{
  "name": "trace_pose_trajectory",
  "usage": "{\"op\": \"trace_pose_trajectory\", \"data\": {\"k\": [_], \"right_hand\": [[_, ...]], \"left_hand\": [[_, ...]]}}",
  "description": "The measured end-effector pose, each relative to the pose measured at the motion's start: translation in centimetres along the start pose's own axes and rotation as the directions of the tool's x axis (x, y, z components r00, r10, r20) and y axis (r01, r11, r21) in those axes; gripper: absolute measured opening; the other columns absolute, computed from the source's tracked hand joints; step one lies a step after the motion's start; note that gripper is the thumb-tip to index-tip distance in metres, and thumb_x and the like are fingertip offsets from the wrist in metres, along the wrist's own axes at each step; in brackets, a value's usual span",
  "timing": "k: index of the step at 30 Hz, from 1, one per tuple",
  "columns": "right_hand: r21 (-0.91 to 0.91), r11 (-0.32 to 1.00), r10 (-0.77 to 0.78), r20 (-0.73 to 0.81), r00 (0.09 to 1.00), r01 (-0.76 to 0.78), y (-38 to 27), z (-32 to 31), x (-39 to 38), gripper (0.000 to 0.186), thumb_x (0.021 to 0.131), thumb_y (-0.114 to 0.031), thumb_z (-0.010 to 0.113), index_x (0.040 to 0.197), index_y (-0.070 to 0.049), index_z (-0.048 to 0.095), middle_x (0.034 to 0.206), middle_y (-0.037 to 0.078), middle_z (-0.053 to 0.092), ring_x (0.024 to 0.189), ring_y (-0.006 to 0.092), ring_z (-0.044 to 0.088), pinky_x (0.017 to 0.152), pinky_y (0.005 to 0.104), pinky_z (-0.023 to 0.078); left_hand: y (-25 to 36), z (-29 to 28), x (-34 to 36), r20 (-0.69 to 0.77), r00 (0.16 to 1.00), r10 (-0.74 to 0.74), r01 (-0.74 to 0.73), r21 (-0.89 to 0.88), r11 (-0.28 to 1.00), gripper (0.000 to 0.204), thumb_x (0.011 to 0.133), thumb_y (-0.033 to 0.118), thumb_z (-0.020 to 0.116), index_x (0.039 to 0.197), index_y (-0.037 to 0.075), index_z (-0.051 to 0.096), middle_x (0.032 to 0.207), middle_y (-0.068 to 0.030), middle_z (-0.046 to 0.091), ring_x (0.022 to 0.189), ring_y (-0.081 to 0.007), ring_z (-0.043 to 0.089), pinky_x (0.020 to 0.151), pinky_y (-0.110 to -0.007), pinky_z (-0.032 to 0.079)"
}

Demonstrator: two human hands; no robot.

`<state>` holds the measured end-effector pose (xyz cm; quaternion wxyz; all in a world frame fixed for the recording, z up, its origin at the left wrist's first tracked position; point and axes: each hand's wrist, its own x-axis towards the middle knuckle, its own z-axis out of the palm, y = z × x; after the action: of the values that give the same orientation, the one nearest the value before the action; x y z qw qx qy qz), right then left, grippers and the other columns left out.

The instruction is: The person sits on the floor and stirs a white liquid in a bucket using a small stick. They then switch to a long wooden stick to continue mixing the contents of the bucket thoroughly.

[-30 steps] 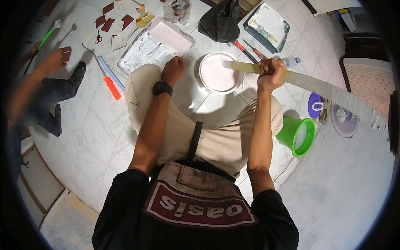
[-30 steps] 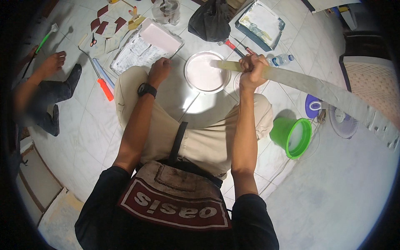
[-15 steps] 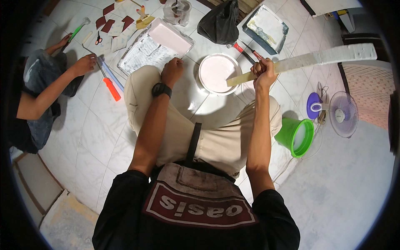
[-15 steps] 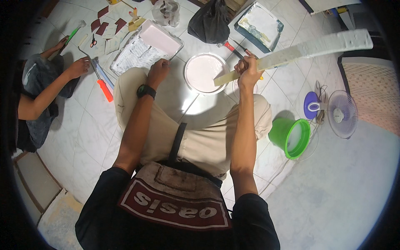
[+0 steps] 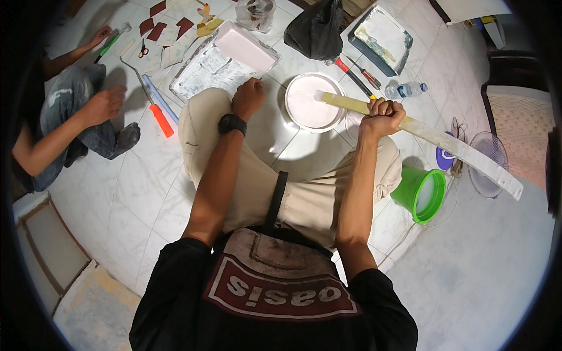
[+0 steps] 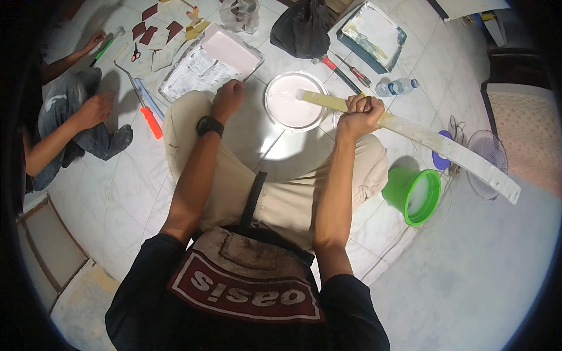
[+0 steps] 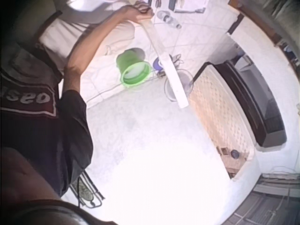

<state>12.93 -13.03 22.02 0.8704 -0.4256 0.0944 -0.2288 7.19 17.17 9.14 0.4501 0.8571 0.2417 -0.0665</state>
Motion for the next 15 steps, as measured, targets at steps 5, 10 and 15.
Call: {"op": "trace_pose_trajectory", "data": {"k": [5,10,15], "right_hand": [[-0.137,0.988,-0.032,0.266,0.963,0.070,-3.8,3.0,0.2,0.033,0.088,-0.020,0.050,0.064,-0.014,0.028,0.050,0.000,0.023,0.043,0.0143,0.024,0.047,0.0321,0.029],[-0.253,0.960,0.010,0.449,0.893,0.116,-3.3,3.8,0.4,0.029,0.086,-0.010,0.050,0.062,-0.009,0.035,0.051,0.002,0.032,0.043,0.0136,0.031,0.050,0.0314,0.038],[-0.429,0.903,0.248,0.494,0.833,-0.014,-1.4,2.5,0.1,0.024,0.084,-0.006,0.052,0.062,-0.007,0.041,0.056,0.001,0.042,0.047,0.0109,0.038,0.049,0.0274,0.035]], "left_hand": [[0.4,-0.1,0.1,-0.023,1.000,0.010,-0.009,0.050,0.999,0.033,0.096,0.028,0.050,0.111,0.005,0.068,0.103,-0.0173,0.072,0.097,-0.0326,0.069,0.086,-0.041,0.052],[0.4,-0.1,0.3,0.007,1.000,0.006,-0.006,0.010,1.000,0.033,0.096,0.028,0.049,0.111,0.006,0.068,0.105,-0.0183,0.072,0.099,-0.0348,0.069,0.087,-0.042,0.052],[0.0,-0.2,0.3,-0.034,0.998,0.053,-0.051,0.037,0.998,0.031,0.095,0.027,0.050,0.111,0.007,0.068,0.103,-0.0183,0.072,0.099,-0.0358,0.068,0.087,-0.042,0.052]]}}
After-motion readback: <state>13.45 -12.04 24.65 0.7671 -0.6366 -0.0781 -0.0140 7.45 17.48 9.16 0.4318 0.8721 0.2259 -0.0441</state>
